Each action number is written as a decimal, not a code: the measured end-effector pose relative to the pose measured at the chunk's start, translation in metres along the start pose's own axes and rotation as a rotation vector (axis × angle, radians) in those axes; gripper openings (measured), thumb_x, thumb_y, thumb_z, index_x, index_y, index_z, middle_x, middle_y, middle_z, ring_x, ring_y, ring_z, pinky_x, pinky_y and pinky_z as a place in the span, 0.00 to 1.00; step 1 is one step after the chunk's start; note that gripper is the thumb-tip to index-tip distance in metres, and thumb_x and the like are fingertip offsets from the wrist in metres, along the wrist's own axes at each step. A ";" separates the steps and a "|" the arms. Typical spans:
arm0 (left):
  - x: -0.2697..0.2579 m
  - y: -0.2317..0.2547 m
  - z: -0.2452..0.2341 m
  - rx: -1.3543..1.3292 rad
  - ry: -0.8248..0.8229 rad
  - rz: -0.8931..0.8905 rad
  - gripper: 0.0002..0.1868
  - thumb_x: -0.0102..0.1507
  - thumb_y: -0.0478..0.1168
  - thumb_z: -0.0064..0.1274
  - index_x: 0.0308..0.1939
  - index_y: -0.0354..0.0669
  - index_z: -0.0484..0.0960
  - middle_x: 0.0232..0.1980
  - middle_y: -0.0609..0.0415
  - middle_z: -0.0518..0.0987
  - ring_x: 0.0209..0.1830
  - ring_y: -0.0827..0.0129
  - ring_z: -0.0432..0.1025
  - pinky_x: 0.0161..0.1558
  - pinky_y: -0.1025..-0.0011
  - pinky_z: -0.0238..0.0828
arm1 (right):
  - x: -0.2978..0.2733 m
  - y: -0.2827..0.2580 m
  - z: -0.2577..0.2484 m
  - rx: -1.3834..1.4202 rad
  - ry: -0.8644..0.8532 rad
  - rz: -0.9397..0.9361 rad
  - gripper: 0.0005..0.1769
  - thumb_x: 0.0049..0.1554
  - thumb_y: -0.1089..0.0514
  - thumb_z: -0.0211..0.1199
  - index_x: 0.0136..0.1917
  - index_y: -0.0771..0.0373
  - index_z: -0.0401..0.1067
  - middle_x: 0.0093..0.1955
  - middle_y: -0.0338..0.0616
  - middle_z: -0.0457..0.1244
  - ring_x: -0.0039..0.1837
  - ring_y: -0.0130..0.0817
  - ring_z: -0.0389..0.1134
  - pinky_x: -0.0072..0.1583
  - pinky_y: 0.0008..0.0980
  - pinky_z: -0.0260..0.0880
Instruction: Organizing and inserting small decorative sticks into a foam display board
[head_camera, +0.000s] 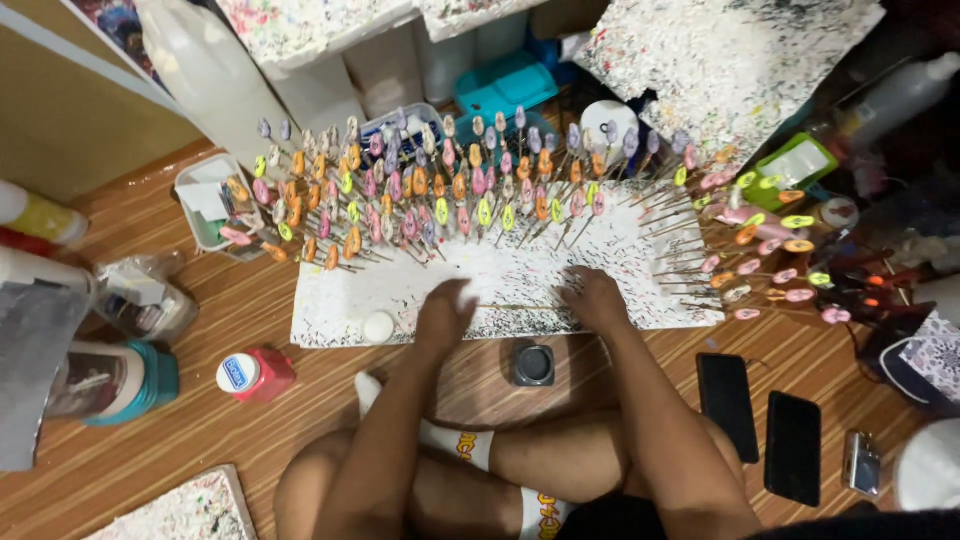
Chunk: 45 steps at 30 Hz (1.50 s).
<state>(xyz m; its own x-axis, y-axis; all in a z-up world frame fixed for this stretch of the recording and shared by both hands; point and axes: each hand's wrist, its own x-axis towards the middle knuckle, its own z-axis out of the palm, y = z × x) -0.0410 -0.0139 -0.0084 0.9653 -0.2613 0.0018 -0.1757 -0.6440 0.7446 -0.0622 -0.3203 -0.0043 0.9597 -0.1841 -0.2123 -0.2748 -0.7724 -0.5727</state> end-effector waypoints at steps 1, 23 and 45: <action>-0.003 0.001 0.005 0.003 0.000 0.009 0.22 0.65 0.46 0.56 0.64 0.50 0.81 0.60 0.47 0.81 0.66 0.49 0.73 0.67 0.54 0.69 | -0.005 -0.003 -0.004 0.004 0.008 0.000 0.29 0.57 0.47 0.65 0.70 0.56 0.71 0.64 0.68 0.63 0.68 0.72 0.64 0.66 0.59 0.69; 0.013 0.005 0.031 0.431 -0.292 0.021 0.35 0.57 0.57 0.64 0.67 0.58 0.74 0.72 0.48 0.62 0.77 0.46 0.49 0.72 0.46 0.50 | 0.085 0.074 0.009 0.554 0.817 0.386 0.20 0.64 0.52 0.60 0.67 0.59 0.67 0.43 0.51 0.70 0.43 0.44 0.74 0.40 0.43 0.78; 0.009 0.015 0.018 0.416 -0.313 0.051 0.35 0.58 0.55 0.64 0.68 0.55 0.74 0.72 0.43 0.62 0.78 0.43 0.50 0.72 0.46 0.51 | 0.078 0.048 -0.001 0.624 0.914 0.278 0.10 0.70 0.53 0.51 0.56 0.54 0.73 0.40 0.48 0.69 0.34 0.36 0.71 0.29 0.31 0.76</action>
<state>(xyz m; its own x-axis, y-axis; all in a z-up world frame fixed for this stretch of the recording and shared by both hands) -0.0388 -0.0388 -0.0090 0.8609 -0.4607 -0.2158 -0.3441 -0.8397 0.4202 -0.0005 -0.3726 -0.0473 0.4743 -0.8726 0.1162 -0.2206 -0.2456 -0.9440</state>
